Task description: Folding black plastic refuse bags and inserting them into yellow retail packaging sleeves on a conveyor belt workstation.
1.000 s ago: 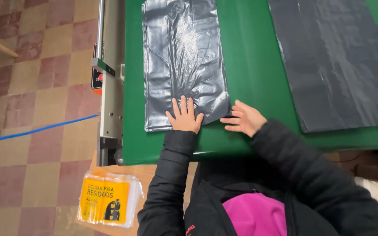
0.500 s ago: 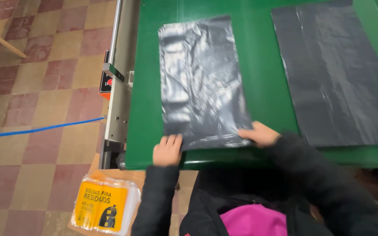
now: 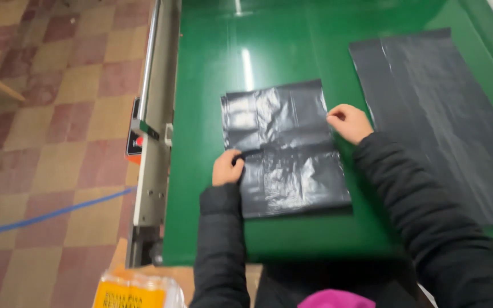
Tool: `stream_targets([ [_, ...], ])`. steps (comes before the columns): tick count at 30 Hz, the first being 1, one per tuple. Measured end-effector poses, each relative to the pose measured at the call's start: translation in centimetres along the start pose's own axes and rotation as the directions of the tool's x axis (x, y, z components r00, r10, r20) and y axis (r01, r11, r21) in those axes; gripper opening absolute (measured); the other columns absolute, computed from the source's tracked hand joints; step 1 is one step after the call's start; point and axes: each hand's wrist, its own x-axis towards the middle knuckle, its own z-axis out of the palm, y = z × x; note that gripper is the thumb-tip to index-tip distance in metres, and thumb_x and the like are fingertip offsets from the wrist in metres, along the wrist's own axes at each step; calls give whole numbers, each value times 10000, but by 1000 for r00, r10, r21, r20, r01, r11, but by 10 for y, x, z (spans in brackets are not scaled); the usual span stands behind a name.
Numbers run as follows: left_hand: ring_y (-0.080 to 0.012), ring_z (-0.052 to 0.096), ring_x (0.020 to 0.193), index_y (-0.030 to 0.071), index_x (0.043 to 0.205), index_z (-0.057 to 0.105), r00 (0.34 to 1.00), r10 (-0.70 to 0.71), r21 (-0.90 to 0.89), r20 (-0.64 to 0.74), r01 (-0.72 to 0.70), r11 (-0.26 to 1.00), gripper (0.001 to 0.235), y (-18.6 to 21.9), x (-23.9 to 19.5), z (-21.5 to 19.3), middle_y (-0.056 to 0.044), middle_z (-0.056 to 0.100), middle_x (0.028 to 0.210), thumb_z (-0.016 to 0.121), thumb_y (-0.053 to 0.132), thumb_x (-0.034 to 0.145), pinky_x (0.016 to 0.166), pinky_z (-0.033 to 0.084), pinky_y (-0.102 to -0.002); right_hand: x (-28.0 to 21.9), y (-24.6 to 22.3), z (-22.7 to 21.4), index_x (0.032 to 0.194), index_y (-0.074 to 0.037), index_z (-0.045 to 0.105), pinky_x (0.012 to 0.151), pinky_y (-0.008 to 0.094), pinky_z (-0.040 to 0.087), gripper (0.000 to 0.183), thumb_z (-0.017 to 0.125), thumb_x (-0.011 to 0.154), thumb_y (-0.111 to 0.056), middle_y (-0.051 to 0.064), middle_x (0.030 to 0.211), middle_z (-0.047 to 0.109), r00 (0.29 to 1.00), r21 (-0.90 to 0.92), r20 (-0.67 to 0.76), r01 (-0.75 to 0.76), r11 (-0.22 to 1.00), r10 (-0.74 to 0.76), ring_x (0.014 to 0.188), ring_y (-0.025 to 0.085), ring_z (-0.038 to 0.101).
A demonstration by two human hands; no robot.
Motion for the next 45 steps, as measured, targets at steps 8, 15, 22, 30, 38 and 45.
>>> stream_targets([
  [8,-350,663,866,41,1026,682,988,-152,65,-38,154,986,150,18,15,-19,-130,671,976,621,114,910,761,535,-411,124,22,65,1265,-47,638,898,529,472,497,745,838,-276,155,1370,609,925,-693,29,291,660,-378,1186,391,583],
  [15,-331,642,932,71,1035,676,996,-75,109,-50,80,991,143,7,5,-18,-106,644,976,685,150,916,803,520,-400,134,29,72,1092,-105,696,848,503,438,447,823,736,-344,115,1061,678,988,-779,65,140,611,-143,1034,369,593],
  [22,-324,656,928,60,1122,634,987,-158,105,-26,159,982,283,-7,2,-11,-122,676,1029,687,147,858,825,533,-415,12,-63,44,1038,-95,636,985,448,441,288,795,804,-39,84,1138,683,882,-457,-31,406,791,-470,1114,351,612],
  [30,-293,658,819,58,1001,641,953,-283,177,-110,299,938,175,-52,-6,-4,-112,658,903,698,102,842,744,538,-398,-162,-67,34,1062,-153,697,1143,459,418,439,716,674,51,81,1289,694,902,-487,57,399,777,-427,1293,325,562],
  [38,-301,636,996,98,1078,653,996,-82,450,-42,92,888,186,43,2,-37,-102,654,1094,654,115,893,831,526,-428,-157,-113,36,1343,7,574,1188,557,242,728,696,827,-491,178,1447,558,841,-407,349,533,742,-413,1460,384,364],
  [45,-351,318,1517,66,1504,494,956,114,723,270,-280,631,698,49,-24,59,-117,446,1584,577,450,927,1150,261,-668,-106,-71,134,1457,72,441,1203,559,245,811,693,858,-413,271,1521,442,895,-426,205,445,788,-395,1475,439,326],
])
